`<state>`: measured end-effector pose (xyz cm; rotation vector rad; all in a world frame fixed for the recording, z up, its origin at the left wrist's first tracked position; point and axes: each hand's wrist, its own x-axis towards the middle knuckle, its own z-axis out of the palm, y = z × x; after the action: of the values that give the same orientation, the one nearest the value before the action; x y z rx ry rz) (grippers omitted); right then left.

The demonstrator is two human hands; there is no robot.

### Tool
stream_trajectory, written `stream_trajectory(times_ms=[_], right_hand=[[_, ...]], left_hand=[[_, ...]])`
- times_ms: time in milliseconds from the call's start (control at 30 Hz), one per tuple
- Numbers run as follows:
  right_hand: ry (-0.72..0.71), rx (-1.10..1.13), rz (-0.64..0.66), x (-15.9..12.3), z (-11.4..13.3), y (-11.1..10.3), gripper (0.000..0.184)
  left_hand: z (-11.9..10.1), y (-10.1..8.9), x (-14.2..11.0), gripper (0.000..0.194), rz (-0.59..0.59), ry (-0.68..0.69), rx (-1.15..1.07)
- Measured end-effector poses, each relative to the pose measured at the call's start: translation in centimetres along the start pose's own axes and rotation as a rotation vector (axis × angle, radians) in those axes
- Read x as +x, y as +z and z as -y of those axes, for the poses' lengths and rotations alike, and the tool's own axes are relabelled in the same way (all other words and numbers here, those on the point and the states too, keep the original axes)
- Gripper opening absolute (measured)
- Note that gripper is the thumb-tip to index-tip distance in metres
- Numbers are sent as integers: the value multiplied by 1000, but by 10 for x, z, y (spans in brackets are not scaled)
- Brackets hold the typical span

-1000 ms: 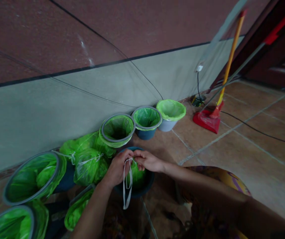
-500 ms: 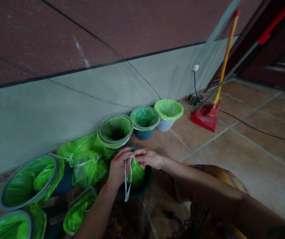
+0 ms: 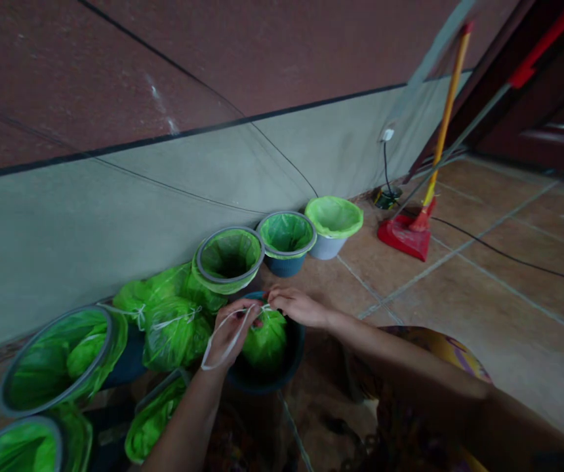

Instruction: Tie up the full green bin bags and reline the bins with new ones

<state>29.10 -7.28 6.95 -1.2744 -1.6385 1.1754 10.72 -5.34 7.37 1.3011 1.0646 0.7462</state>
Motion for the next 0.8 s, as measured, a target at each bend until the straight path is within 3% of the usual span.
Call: stream_trajectory(times_ms=[167,367,433,600,700,800], right_hand=[[164,22,83,-1,-4,0,38],[208,-309,-61,-2,-5,2,58],[248,-160,-44,-2,-7,2,57],[295,562,44,-4,-7,1,44],[313,704,-15,-6,-6,2,41],[380,702,-22,-5,-7,5,46]], left_hand=[[2,5,1,25,-69,-102,-104],[9,17,0,23,-121,-196,-169],[7,17,0,24,-122,-198,-204],[-1,7,-2,26,-67,-168,-273],[-2,3,-3,26,-10,-174,-187],[0,5,-3,26,17,-170,-126]])
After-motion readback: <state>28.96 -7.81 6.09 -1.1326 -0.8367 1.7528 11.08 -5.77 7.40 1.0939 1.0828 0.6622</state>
